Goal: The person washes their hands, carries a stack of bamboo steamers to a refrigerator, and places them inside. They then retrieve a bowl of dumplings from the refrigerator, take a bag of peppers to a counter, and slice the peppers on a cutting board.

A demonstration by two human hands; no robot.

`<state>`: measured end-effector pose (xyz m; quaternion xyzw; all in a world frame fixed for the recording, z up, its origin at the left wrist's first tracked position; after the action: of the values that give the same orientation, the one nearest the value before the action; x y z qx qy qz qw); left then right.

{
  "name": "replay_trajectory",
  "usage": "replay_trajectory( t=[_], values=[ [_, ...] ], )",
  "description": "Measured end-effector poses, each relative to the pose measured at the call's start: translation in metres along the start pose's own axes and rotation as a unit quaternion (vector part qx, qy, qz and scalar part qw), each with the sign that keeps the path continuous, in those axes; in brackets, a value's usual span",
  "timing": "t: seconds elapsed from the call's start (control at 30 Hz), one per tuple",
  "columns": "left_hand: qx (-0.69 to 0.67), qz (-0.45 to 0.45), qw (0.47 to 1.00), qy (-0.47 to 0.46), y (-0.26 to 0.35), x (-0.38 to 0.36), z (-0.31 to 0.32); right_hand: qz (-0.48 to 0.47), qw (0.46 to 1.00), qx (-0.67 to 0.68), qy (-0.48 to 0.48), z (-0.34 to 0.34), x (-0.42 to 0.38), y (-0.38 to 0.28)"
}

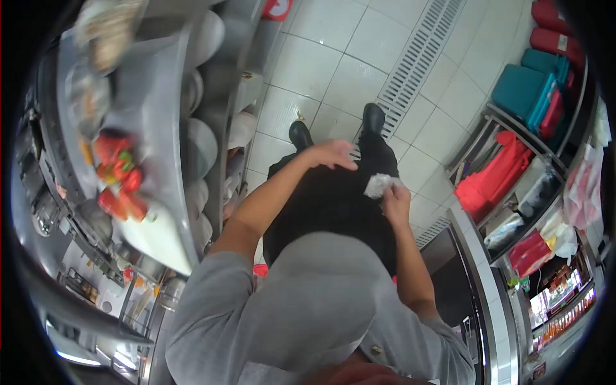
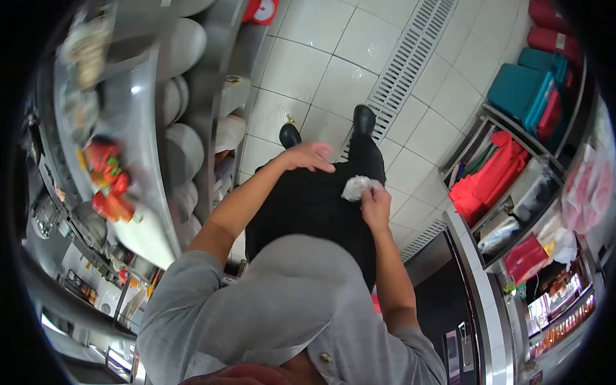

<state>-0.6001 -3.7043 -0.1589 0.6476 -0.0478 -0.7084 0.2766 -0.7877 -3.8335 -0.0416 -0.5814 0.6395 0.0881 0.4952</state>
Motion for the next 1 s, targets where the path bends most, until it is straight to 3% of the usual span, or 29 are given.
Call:
replay_trajectory(
  t=[0.03,0.1,0.17,0.23,0.3,0.4,0.47,0.6,0.63,0.73,0.77,0.83,0.87,0.9,0.97,1.0],
  values=[
    [0.055,-0.014,0.993,0.108,-0.035,0.041,-0.030,0.015,0.999,0.013,-0.034,0.011,0.012,0.017],
    [0.182,-0.071,0.952,0.237,-0.149,0.150,-0.082,0.039,0.993,0.044,-0.101,0.034,0.041,0.039],
    [0.249,-0.106,0.900,0.342,-0.251,0.233,-0.128,-0.047,0.989,0.006,-0.142,0.071,0.071,0.069],
    [0.251,-0.203,0.862,0.391,-0.282,0.258,-0.153,-0.003,0.977,-0.098,-0.192,0.097,0.094,0.108],
    [0.238,-0.249,0.853,0.393,-0.308,0.297,-0.168,-0.066,0.962,-0.203,-0.173,0.106,0.114,0.125],
    [0.243,-0.257,0.861,0.365,-0.362,0.355,-0.182,0.017,0.976,-0.097,-0.194,0.104,0.121,0.153],
    [0.252,-0.226,0.873,0.352,-0.386,0.385,-0.186,0.010,0.967,-0.132,-0.217,0.107,0.123,0.154],
    [0.246,-0.262,0.872,0.334,-0.431,0.408,-0.192,-0.034,0.959,-0.173,-0.222,0.106,0.126,0.157],
    [0.208,-0.217,0.888,0.347,-0.434,0.415,-0.186,-0.045,0.960,-0.173,-0.216,0.105,0.123,0.153],
    [0.069,-0.173,0.925,0.331,-0.376,0.364,-0.164,-0.051,0.973,-0.130,-0.184,0.114,0.112,0.147],
    [0.000,-0.134,0.926,0.352,-0.349,0.334,-0.149,0.007,0.973,-0.112,-0.201,0.119,0.104,0.154],
    [-0.075,-0.023,0.912,0.403,-0.295,0.253,-0.115,0.048,0.970,-0.039,-0.236,0.135,0.088,0.138],
    [0.061,0.136,0.861,0.487,-0.262,0.203,-0.094,0.077,0.962,-0.051,-0.258,0.140,0.078,0.133],
    [-0.063,0.101,0.881,0.459,-0.250,0.150,-0.069,0.060,0.960,-0.062,-0.265,0.145,0.072,0.132],
    [-0.196,0.060,0.860,0.468,-0.222,0.022,-0.031,0.031,0.937,-0.106,-0.333,0.146,0.053,0.115],
    [-0.169,0.079,0.835,0.517,-0.220,-0.036,-0.015,0.006,0.927,-0.136,-0.349,0.147,0.052,0.118]
  ],
)
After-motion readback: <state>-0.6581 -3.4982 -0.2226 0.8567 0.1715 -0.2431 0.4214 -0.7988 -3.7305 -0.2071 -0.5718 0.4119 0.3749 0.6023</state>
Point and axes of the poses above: each hand's wrist, its own x-axis towards the middle knuckle, its own z-axis out of the palm, y = z × x, the point moved 7 cm from there along x, towards the middle knuckle, and after that the axes turned 15 degrees about y, right-handed, at the moved point
